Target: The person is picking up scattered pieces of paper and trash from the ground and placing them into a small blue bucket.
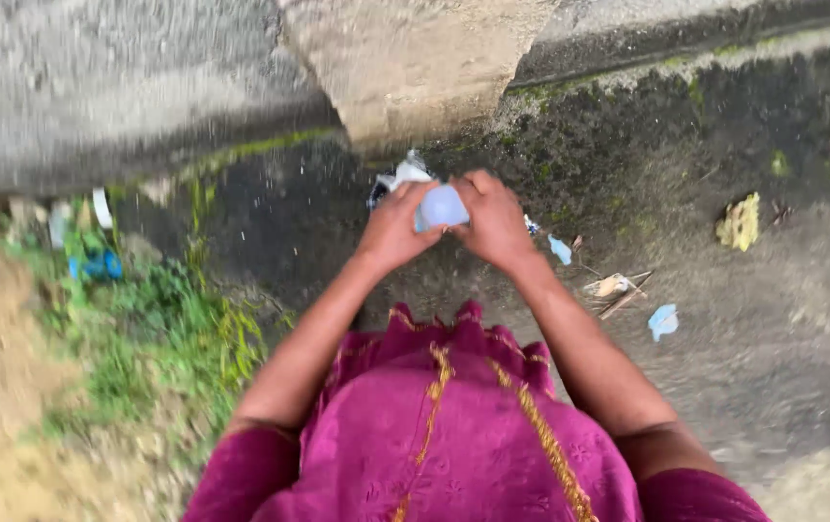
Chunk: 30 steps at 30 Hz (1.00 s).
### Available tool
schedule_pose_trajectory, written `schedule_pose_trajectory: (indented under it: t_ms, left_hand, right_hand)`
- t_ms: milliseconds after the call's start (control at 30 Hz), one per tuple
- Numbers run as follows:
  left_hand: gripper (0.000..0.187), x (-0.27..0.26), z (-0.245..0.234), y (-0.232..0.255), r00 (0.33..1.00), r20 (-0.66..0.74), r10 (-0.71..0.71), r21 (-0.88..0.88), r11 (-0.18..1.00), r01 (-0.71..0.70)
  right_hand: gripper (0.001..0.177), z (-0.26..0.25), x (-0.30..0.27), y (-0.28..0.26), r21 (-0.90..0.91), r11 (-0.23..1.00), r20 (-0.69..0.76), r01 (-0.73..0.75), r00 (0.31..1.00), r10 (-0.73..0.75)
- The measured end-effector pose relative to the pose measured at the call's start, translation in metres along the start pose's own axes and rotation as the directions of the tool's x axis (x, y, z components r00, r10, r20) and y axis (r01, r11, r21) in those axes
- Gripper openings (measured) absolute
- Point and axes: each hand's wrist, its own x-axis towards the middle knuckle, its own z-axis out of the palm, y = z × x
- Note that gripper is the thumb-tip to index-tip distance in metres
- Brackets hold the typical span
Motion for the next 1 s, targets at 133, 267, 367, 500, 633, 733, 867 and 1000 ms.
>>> schedule_pose_trajectory:
  t_ms: [133, 267, 367, 500, 633, 733, 867, 1000]
  left_hand:
    - [0.071, 0.018, 0.005, -0.050, 0.989, 0.144, -0.023, 0.040, 0.999, 0.018]
    - [0.072, 0.036, 0.016, -0.096, 0.980, 0.194, -0.040, 0.099, 0.995, 0.021]
    - [0.070, 0.042, 0.035, -0.136, 0.976, 0.212, -0.047, 0.148, 0.989, 0.015]
    - [0.067, 0.049, 0.068, -0.179, 0.976, 0.210, -0.065, 0.209, 0.978, 0.020]
    - [0.062, 0.055, 0.109, -0.222, 0.971, 0.213, -0.112, 0.251, 0.966, 0.057]
    - [0.062, 0.056, 0.147, -0.259, 0.969, 0.197, -0.152, 0.302, 0.949, 0.087]
    - [0.060, 0.057, 0.187, -0.305, 0.962, 0.209, -0.178, 0.364, 0.927, 0.092]
    - [0.056, 0.060, 0.218, -0.350, 0.963, 0.212, -0.165, 0.403, 0.913, 0.068]
  right_hand:
    - [0.073, 0.056, 0.013, 0.011, 0.035, 0.990, 0.026, -0.138, 0.990, 0.137]
    - [0.072, 0.108, 0.028, 0.026, 0.014, 0.971, 0.047, -0.239, 0.970, 0.239]
    - [0.072, 0.147, 0.038, 0.043, 0.002, 0.964, 0.063, -0.267, 0.962, 0.266]
    - [0.075, 0.204, 0.047, 0.079, 0.011, 0.956, 0.107, -0.294, 0.951, 0.291]
    - [0.074, 0.258, 0.051, 0.115, 0.006, 0.953, 0.132, -0.304, 0.945, 0.301]
    - [0.074, 0.293, 0.055, 0.138, 0.021, 0.940, 0.188, -0.339, 0.925, 0.330]
    - [0.075, 0.336, 0.059, 0.169, 0.004, 0.930, 0.255, -0.368, 0.899, 0.355]
    - [0.075, 0.383, 0.063, 0.200, 0.006, 0.932, 0.288, -0.363, 0.893, 0.346]
